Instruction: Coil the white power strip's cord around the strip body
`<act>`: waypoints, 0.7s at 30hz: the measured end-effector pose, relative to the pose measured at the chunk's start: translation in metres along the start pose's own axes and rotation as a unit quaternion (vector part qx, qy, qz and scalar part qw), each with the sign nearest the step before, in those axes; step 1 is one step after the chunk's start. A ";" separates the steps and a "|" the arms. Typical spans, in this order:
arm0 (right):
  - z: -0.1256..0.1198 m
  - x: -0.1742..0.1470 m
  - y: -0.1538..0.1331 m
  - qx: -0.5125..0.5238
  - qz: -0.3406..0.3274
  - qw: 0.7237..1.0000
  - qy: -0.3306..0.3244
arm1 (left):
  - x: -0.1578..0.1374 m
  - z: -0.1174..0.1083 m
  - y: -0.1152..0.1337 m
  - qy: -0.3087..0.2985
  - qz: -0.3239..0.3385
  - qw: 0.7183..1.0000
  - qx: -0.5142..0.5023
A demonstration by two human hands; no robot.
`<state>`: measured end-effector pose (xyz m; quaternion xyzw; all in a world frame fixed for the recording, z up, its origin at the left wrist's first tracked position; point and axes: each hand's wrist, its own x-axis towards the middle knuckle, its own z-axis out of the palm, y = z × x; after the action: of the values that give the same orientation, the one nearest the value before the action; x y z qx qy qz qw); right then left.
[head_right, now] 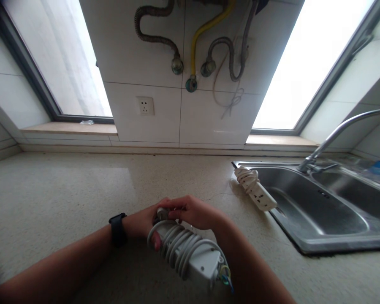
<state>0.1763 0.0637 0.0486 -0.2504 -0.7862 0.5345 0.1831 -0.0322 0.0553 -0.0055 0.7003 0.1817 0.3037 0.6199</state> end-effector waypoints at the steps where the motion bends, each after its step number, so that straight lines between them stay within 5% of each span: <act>1: 0.001 0.001 0.001 0.008 0.008 1.000 0.015 | -0.001 -0.001 -0.002 0.011 0.001 1.000 -0.008; 8: 0.012 0.004 0.006 -0.003 0.068 0.994 0.085 | -0.005 -0.003 -0.009 0.007 -0.003 1.000 -0.015; 13: 0.013 0.001 -0.001 -0.097 0.059 0.987 0.118 | -0.004 -0.007 -0.011 0.012 -0.003 0.999 -0.043; 21: 0.011 0.007 0.010 -0.084 0.068 0.984 0.144 | -0.004 -0.003 -0.003 0.036 -0.005 0.999 -0.027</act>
<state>0.1664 0.0631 0.0356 -0.3918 -0.7750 0.4361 0.2359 -0.0366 0.0551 -0.0089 0.6713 0.1994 0.3304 0.6328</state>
